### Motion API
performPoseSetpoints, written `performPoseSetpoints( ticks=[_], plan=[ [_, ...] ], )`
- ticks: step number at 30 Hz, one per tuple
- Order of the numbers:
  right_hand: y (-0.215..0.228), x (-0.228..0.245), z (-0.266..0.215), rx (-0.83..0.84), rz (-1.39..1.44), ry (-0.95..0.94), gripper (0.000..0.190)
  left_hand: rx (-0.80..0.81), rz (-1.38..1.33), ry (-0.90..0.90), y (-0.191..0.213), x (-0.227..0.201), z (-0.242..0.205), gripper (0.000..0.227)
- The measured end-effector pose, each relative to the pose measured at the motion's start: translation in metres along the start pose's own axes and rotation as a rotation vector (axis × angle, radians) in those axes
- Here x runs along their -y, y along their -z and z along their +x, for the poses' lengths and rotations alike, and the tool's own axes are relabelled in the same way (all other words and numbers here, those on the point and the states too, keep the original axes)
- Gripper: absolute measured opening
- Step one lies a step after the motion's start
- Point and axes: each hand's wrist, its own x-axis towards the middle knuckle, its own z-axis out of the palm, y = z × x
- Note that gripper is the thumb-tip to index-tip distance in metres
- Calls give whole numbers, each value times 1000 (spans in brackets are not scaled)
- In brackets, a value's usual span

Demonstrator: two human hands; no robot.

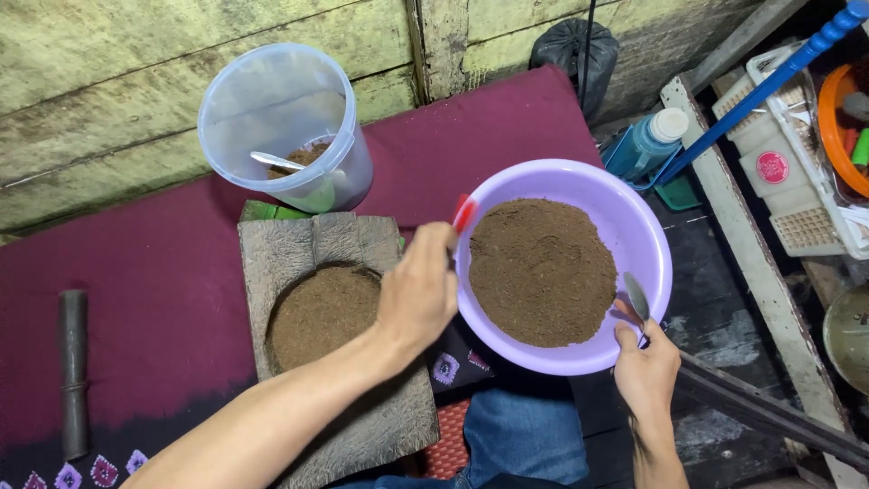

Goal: Scraping and cleaning brown powder from a wooden mortar using a small spoon and a brush.

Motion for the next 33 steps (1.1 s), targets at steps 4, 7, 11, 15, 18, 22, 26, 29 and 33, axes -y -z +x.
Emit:
performPoseSetpoints(
  ticks=[4,7,11,15,18,22,26,29,33],
  plan=[
    [4,5,-1,29,5,-13,39,15,292,-215,-28,-4,-21,39],
    [3,1,0,39,-6,18,39,18,401,-445,-29,-14,-32,44],
    [3,-6,3,52,-22,65,34,182,-157,-97,3,-42,-20,35],
    [1,-32,16,64,-102,50,30,-28,-522,211,19,-35,0,19],
    [3,-31,14,70,-125,90,36,-166,-82,12,10,-5,0,32],
    [2,-39,17,68,-150,119,36,291,-280,261,18,-45,-8,54],
    [4,-29,16,85,-165,138,35,343,-320,-40,5,-43,-21,40],
    [7,-24,10,104,-162,135,29,150,-343,-59,5,-36,-21,29],
    [6,-18,8,111,-168,120,32,-39,-175,-87,2,-17,-19,29]
  ],
)
